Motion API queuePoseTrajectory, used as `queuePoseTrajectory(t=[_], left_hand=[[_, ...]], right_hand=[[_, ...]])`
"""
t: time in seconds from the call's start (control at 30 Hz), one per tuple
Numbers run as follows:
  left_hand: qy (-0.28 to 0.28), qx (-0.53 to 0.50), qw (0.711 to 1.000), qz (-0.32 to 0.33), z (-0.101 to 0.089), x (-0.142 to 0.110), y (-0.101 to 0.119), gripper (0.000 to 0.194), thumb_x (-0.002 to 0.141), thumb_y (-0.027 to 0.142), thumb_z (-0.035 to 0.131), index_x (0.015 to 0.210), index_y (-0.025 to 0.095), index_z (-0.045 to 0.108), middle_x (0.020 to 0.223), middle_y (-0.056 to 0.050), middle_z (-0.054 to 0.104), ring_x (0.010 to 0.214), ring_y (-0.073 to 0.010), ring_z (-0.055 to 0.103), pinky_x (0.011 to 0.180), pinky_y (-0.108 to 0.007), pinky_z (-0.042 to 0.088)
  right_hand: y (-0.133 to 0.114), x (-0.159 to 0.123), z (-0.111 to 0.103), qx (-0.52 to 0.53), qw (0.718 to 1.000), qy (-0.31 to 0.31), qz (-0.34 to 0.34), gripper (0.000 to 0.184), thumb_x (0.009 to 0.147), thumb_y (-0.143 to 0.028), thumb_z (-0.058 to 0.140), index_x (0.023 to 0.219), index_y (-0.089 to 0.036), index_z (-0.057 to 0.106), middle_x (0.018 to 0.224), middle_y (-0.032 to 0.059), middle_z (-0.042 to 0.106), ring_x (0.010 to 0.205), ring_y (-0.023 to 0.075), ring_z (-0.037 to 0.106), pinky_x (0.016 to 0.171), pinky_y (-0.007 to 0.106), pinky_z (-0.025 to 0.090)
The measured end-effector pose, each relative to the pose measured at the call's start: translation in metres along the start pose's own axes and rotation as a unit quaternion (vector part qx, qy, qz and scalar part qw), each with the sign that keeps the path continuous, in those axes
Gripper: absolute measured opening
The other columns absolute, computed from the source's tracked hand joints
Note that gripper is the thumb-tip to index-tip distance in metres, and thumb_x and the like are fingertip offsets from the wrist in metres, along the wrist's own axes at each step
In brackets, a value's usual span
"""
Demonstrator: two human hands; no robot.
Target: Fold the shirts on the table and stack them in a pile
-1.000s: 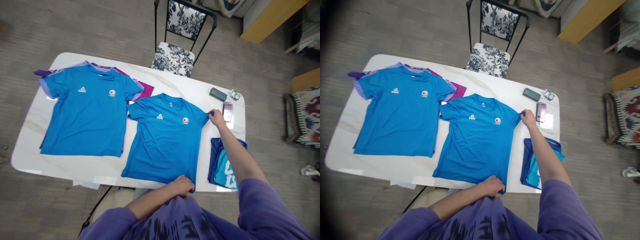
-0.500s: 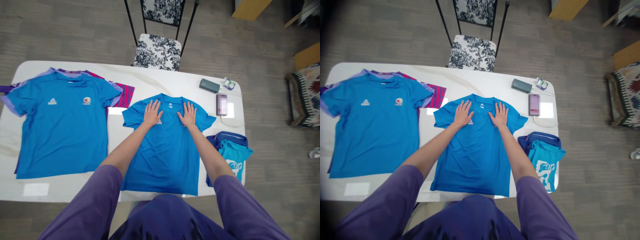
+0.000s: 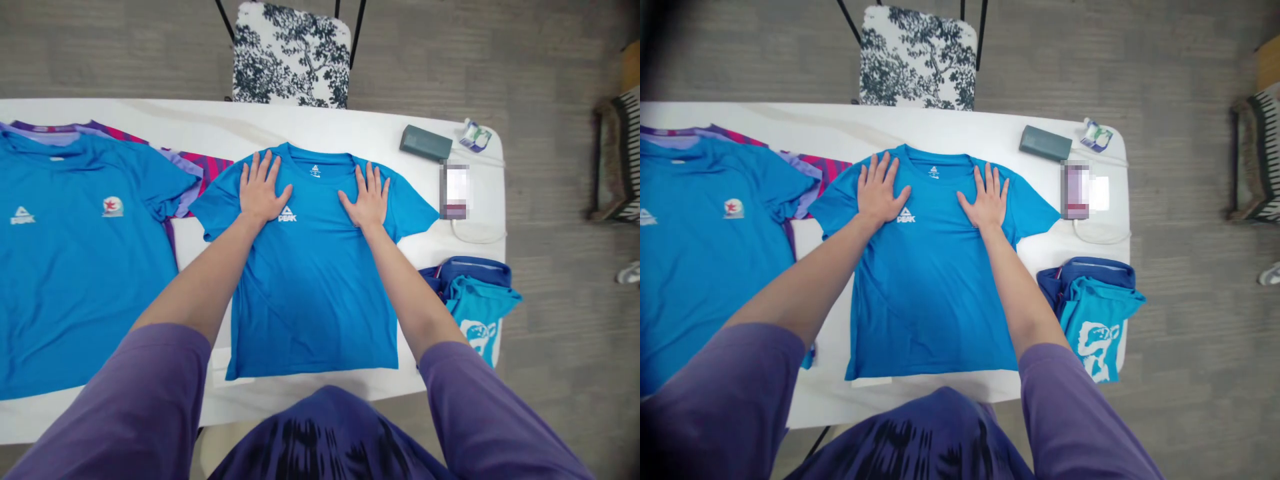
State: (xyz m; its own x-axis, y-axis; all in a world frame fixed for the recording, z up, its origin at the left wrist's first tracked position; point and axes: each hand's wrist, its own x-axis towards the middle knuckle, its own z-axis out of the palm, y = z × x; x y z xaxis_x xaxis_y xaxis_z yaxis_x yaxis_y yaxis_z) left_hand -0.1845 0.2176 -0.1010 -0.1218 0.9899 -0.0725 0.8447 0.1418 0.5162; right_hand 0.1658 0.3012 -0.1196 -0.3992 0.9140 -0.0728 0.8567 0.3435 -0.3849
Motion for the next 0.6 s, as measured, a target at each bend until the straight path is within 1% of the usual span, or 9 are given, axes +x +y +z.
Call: queuePoseTrajectory(t=[0.07,0.17,0.23,0.27,0.37,0.43,0.5,0.57,0.6], left_hand=[[-0.011,0.004,1.0,-0.003,0.0,0.007,0.004,0.1,0.12,0.075,0.052,0.199,0.017,0.034,0.209,-0.004,0.014,0.196,-0.0301,-0.005,0.158,-0.059,-0.017],[-0.019,0.023,1.0,-0.01,-0.003,-0.002,0.031,0.102,0.123,0.075,0.045,0.199,0.009,0.029,0.208,-0.013,0.017,0.196,-0.0325,-0.006,0.157,-0.066,-0.016],[-0.005,0.037,0.999,-0.016,-0.007,-0.036,0.06,0.1,0.125,0.072,0.04,0.2,0.007,0.024,0.208,-0.016,0.013,0.196,-0.0341,-0.007,0.158,-0.067,-0.01],[0.0,0.043,0.999,-0.02,-0.009,-0.064,0.074,0.098,0.125,0.07,0.038,0.201,0.008,0.022,0.208,-0.016,0.01,0.196,-0.0343,-0.008,0.159,-0.066,-0.006],[-0.04,0.051,0.997,-0.047,-0.011,-0.181,0.103,0.093,0.125,0.064,0.038,0.201,0.013,0.025,0.209,-0.013,0.008,0.195,-0.0331,-0.008,0.161,-0.06,0.001],[-0.088,0.055,0.99,-0.093,-0.01,-0.27,0.105,0.092,0.122,0.062,0.042,0.2,0.016,0.029,0.208,-0.012,0.011,0.195,-0.0327,-0.005,0.162,-0.056,0.004],[-0.132,0.056,0.977,-0.156,-0.009,-0.348,0.101,0.092,0.117,0.059,0.048,0.201,0.028,0.03,0.207,-0.007,0.02,0.193,-0.0339,0.001,0.162,-0.058,0.011],[-0.192,0.054,0.961,-0.191,-0.009,-0.405,0.096,0.094,0.11,0.058,0.054,0.2,0.044,0.032,0.203,0.001,0.033,0.192,-0.035,0.007,0.161,-0.063,0.018],[-0.221,0.056,0.952,-0.204,-0.009,-0.424,0.096,0.095,0.107,0.057,0.057,0.198,0.052,0.033,0.2,0.005,0.037,0.191,-0.0354,0.008,0.16,-0.066,0.019]], right_hand=[[-0.003,0.005,-0.006,0.007,1.0,-0.011,0.012,0.1,0.123,-0.078,0.036,0.202,-0.02,0.014,0.211,0.0112,0.003,0.196,0.0435,-0.009,0.152,0.085,-0.014],[-0.019,0.004,-0.029,0.017,0.999,-0.022,0.034,0.096,0.125,-0.074,0.035,0.201,-0.02,0.017,0.211,0.0129,0.008,0.196,0.0411,-0.003,0.153,0.083,-0.01],[-0.033,-0.02,-0.048,0.033,0.999,-0.011,0.039,0.09,0.126,-0.067,0.032,0.202,-0.02,0.015,0.21,0.0136,0.009,0.197,0.0391,-0.001,0.155,0.083,-0.006],[-0.04,-0.042,-0.056,0.041,0.998,-0.003,0.04,0.088,0.126,-0.063,0.032,0.201,-0.02,0.015,0.21,0.0141,0.01,0.197,0.0387,0.001,0.155,0.082,-0.003],[-0.05,-0.153,-0.063,0.057,0.997,-0.002,0.059,0.088,0.125,-0.06,0.039,0.201,-0.022,0.017,0.209,0.0157,0.017,0.197,0.0409,0.007,0.157,0.081,0.003],[-0.05,-0.248,-0.054,0.063,0.993,-0.034,0.098,0.091,0.122,-0.065,0.045,0.201,-0.032,0.016,0.208,0.0126,0.021,0.196,0.0415,0.012,0.16,0.075,0.007],[-0.048,-0.338,-0.039,0.08,0.984,-0.094,0.131,0.096,0.118,-0.072,0.052,0.201,-0.044,0.014,0.207,0.0077,0.024,0.194,0.0418,0.016,0.162,0.071,0.01],[-0.048,-0.408,-0.027,0.093,0.971,-0.152,0.158,0.093,0.115,-0.073,0.054,0.198,-0.058,0.015,0.206,-0.0018,0.028,0.193,0.04,0.017,0.163,0.071,0.012],[-0.049,-0.433,-0.023,0.097,0.966,-0.173,0.167,0.091,0.114,-0.072,0.054,0.196,-0.063,0.017,0.204,-0.006,0.031,0.192,0.0393,0.016,0.163,0.071,0.013]])
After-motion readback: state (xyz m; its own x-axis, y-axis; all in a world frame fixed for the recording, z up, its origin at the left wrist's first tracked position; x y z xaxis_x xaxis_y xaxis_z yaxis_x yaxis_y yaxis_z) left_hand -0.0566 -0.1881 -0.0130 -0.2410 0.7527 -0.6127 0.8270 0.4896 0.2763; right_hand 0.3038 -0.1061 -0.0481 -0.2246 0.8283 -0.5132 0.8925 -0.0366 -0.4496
